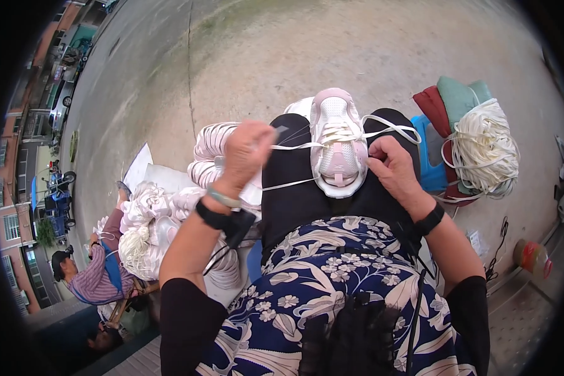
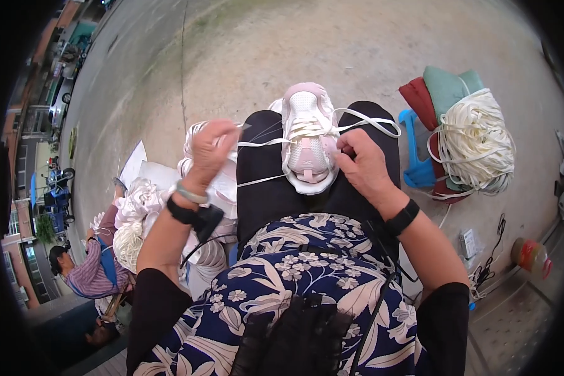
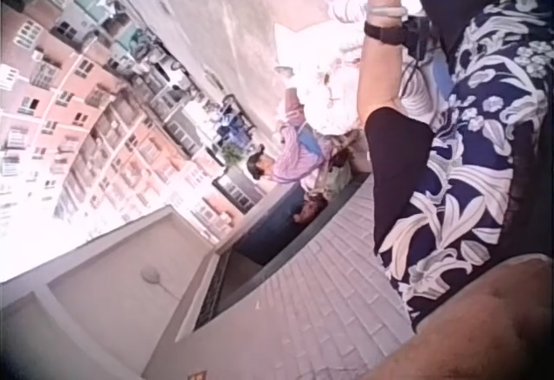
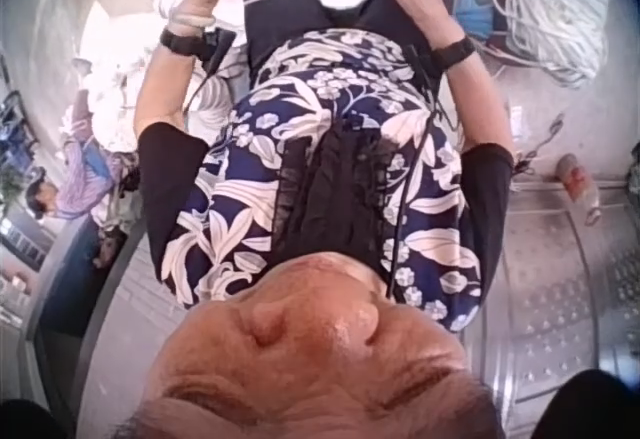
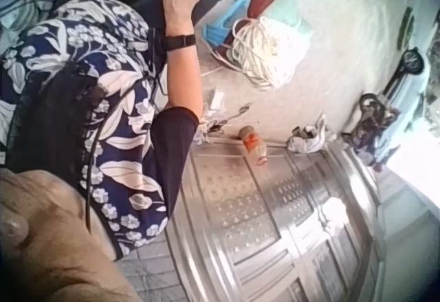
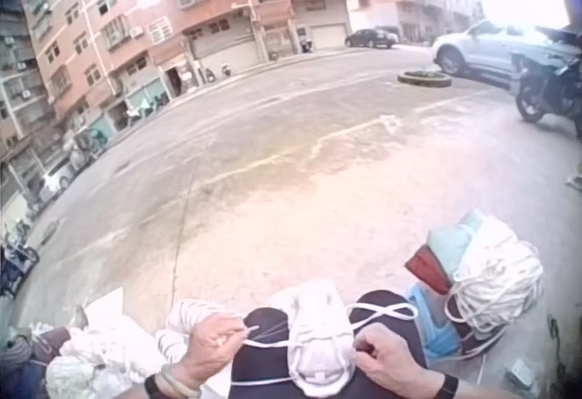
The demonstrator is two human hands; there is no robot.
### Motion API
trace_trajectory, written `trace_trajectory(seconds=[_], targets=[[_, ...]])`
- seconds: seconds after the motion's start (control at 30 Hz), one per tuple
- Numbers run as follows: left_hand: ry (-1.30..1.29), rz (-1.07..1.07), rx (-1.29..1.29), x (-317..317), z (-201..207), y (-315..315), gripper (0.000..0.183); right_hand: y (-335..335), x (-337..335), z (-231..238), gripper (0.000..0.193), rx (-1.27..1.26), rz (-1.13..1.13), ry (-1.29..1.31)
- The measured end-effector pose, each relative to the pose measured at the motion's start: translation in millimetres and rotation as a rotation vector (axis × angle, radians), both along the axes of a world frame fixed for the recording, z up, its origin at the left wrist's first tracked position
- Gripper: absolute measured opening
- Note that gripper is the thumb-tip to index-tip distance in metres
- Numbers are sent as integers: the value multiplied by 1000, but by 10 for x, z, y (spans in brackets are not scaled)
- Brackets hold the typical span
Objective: Lacing a sneaker with shoelaces while sitting in a workshop area.
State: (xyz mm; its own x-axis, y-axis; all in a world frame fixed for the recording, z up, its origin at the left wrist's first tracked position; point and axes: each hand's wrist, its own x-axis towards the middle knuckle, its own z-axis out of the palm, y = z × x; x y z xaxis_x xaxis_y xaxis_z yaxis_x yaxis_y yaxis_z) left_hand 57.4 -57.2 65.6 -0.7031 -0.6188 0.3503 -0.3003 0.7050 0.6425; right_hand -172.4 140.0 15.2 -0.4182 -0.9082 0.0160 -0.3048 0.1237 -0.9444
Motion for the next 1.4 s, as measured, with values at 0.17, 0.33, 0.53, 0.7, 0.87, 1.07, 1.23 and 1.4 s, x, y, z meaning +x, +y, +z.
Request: trace_trajectory(seconds=[0.17, 0.33, 0.53, 0.7, 0.87, 1.07, 1.23, 1.4], targets=[[-43, -199, -191, -499, -294, 427, 11, -169, 80, 33, 27, -226, 53, 388], [-227, -364, -544, -648, -381, 543, 15, -231, 118, 34, 31, -233, 138, 557], [-316, -306, -673, -573, -467, 543, 12, -282, 61, -31, 28, -218, 183, 590], [-307, -239, -600, -596, -519, 571, 15, -292, 50, -71, 25, -246, 167, 577], [-324, -182, -598, -630, -540, 603, 13, -296, 38, -79, 25, -258, 174, 587], [-315, -170, -474, -640, -579, 607, 10, -315, 56, -72, 28, -246, 165, 578], [-182, -205, -248, -638, -604, 564, 9, -319, 64, -72, 27, -248, 157, 519], [-198, -228, -223, -647, -542, 558, 9, -336, 95, -79, 25, -233, 141, 508]])
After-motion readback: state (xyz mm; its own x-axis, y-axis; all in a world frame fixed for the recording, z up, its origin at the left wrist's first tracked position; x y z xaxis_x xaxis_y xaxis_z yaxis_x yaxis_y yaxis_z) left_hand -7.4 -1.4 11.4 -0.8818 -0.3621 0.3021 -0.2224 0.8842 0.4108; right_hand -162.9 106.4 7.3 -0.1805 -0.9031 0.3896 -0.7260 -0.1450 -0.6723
